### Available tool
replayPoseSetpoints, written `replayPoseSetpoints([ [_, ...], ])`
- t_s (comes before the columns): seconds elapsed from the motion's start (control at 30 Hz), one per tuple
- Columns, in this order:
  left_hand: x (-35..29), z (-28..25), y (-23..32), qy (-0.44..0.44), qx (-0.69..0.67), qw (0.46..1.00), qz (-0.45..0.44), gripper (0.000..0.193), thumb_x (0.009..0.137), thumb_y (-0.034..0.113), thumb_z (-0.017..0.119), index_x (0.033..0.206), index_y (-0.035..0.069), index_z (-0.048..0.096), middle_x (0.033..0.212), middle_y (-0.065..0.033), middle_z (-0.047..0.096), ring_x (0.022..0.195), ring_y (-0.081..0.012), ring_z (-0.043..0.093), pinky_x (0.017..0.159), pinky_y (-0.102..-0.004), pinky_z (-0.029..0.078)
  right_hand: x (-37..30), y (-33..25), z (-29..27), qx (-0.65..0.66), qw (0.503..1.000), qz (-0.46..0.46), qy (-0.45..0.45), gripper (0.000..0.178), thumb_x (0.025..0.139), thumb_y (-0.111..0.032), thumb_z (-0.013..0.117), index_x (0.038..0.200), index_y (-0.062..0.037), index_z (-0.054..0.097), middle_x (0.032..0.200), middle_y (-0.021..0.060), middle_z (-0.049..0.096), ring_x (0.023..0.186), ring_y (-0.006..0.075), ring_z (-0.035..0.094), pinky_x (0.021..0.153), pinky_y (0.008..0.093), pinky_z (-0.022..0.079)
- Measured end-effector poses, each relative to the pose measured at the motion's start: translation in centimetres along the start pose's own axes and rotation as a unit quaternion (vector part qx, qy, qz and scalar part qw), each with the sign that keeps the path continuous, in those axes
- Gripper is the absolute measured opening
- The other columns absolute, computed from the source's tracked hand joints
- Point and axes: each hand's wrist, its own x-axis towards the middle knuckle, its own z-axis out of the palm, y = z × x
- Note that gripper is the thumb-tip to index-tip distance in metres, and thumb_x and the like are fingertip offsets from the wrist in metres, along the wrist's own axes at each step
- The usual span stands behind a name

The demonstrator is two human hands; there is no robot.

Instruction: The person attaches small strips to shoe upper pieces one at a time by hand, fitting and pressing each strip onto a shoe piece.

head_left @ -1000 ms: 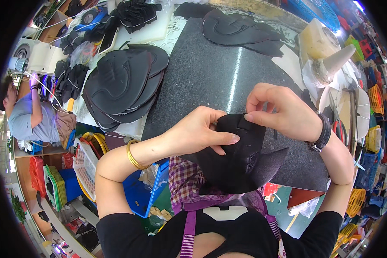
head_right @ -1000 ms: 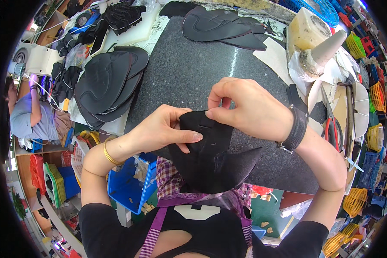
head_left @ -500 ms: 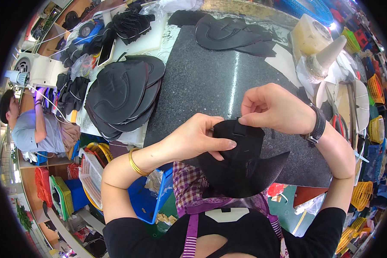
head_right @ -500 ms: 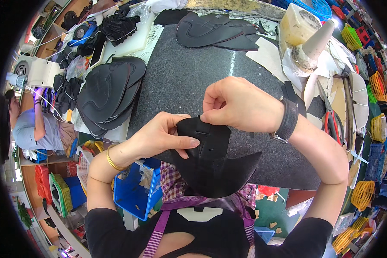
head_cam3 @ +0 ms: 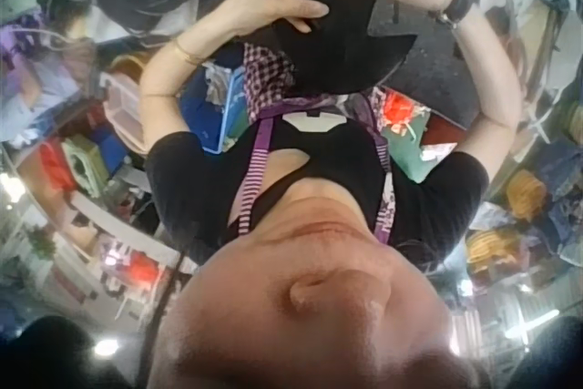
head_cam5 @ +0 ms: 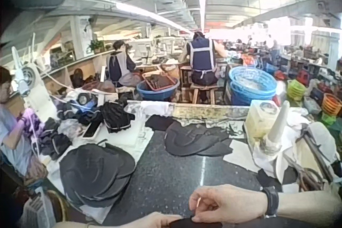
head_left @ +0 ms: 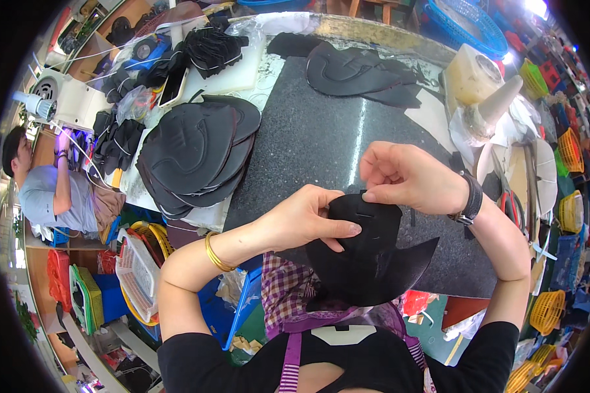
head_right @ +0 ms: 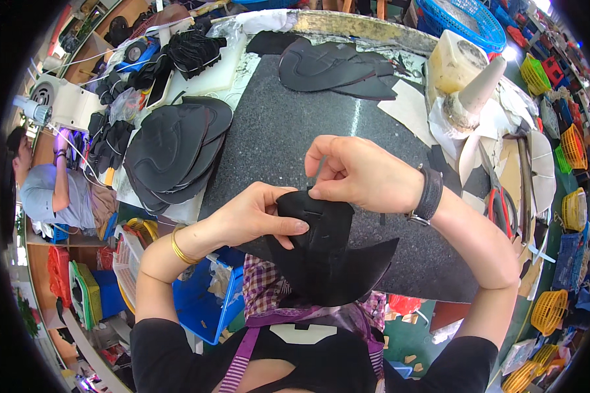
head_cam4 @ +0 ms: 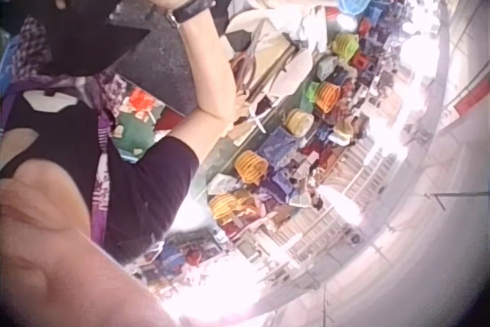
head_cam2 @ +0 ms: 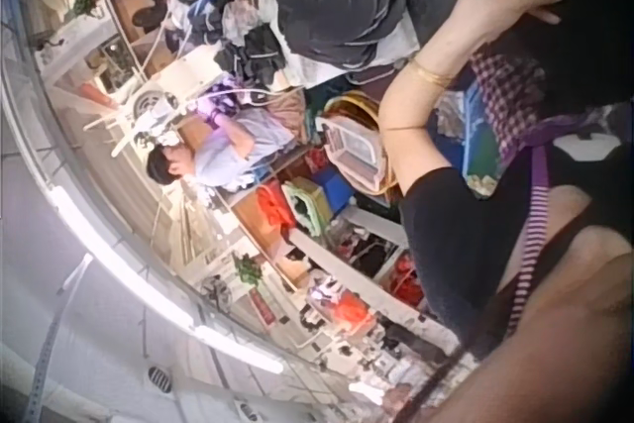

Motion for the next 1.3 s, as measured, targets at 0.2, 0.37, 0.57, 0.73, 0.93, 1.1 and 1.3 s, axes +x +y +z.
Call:
replayPoseSetpoints([
  [0.2, 0.9, -1.2, -0.5, 0.061, -0.021, 0.995, 0.073, 0.029, 0.086, 0.009, 0.062, 0.111, -0.005, 0.056, 0.097, -0.0061, 0.063, 0.084, -0.0100, 0.061, 0.066, -0.0246, 0.057, 2.9, 2.4, -3.4, 0.064, 0.993, -0.015, 0.097, 0.027, 0.091, -0.021, 0.058, 0.107, -0.0003, 0.058, 0.087, 0.0051, 0.066, 0.079, 0.0102, 0.061, 0.069, 0.0250, 0.048],
  [0.37, 2.5, -3.6, -1.2, 0.106, -0.096, 0.987, 0.069, 0.031, 0.087, 0.014, 0.064, 0.112, -0.002, 0.057, 0.097, -0.0061, 0.064, 0.081, -0.0108, 0.063, 0.065, -0.0232, 0.056, 4.4, 2.5, -2.5, 0.006, 0.999, -0.013, 0.038, 0.027, 0.087, -0.022, 0.064, 0.101, 0.0009, 0.061, 0.089, 0.0043, 0.065, 0.083, 0.0078, 0.059, 0.072, 0.0258, 0.048],
  [0.57, 3.1, -5.0, -0.6, 0.124, -0.078, 0.986, 0.085, 0.030, 0.085, 0.014, 0.065, 0.110, -0.002, 0.058, 0.095, -0.0071, 0.065, 0.080, -0.0110, 0.064, 0.063, -0.0227, 0.056, 5.3, 3.8, -1.2, 0.050, 0.998, -0.019, 0.029, 0.019, 0.082, -0.014, 0.066, 0.090, 0.0022, 0.060, 0.073, -0.0007, 0.059, 0.066, 0.0037, 0.051, 0.058, 0.0203, 0.042],
  [0.73, 2.3, -5.9, -0.4, 0.150, -0.012, 0.986, 0.074, 0.029, 0.083, 0.009, 0.066, 0.108, -0.003, 0.058, 0.089, -0.0066, 0.065, 0.073, -0.0102, 0.064, 0.059, -0.0209, 0.055, 6.9, 4.4, -1.3, 0.104, 0.994, -0.005, 0.023, 0.019, 0.084, -0.017, 0.066, 0.089, 0.0013, 0.061, 0.075, -0.0017, 0.059, 0.070, 0.0031, 0.051, 0.061, 0.0207, 0.042],
  [0.93, -5.9, -7.7, 7.6, 0.382, 0.197, 0.889, 0.156, 0.045, 0.077, 0.006, 0.067, 0.119, -0.004, 0.054, 0.081, -0.0054, 0.064, 0.056, -0.0060, 0.058, 0.047, -0.0163, 0.046, 13.1, 10.2, -5.0, -0.552, 0.723, -0.230, 0.346, 0.030, 0.084, -0.014, 0.054, 0.112, -0.0035, 0.055, 0.102, 0.0116, 0.062, 0.094, 0.0251, 0.060, 0.085, 0.0344, 0.045],
  [1.1, -11.7, -20.3, 4.9, 0.551, 0.457, 0.697, -0.046, 0.050, 0.073, 0.014, 0.071, 0.118, -0.002, 0.055, 0.082, -0.0110, 0.063, 0.059, -0.0171, 0.058, 0.051, -0.0290, 0.048, 14.3, 9.3, -5.6, -0.649, 0.713, -0.156, 0.213, 0.026, 0.083, -0.010, 0.048, 0.108, -0.0044, 0.057, 0.095, 0.0099, 0.064, 0.088, 0.0272, 0.063, 0.081, 0.0360, 0.048],
  [1.3, -6.3, -14.9, 2.7, 0.540, 0.632, 0.538, 0.142, 0.034, 0.083, 0.012, 0.062, 0.116, 0.003, 0.056, 0.112, -0.0146, 0.062, 0.102, -0.0294, 0.059, 0.086, -0.0363, 0.046, 3.0, 6.7, 1.5, -0.512, 0.716, -0.386, 0.277, 0.023, 0.073, -0.012, 0.057, 0.094, -0.0024, 0.060, 0.089, 0.0106, 0.062, 0.083, 0.0238, 0.062, 0.082, 0.0361, 0.051],
])
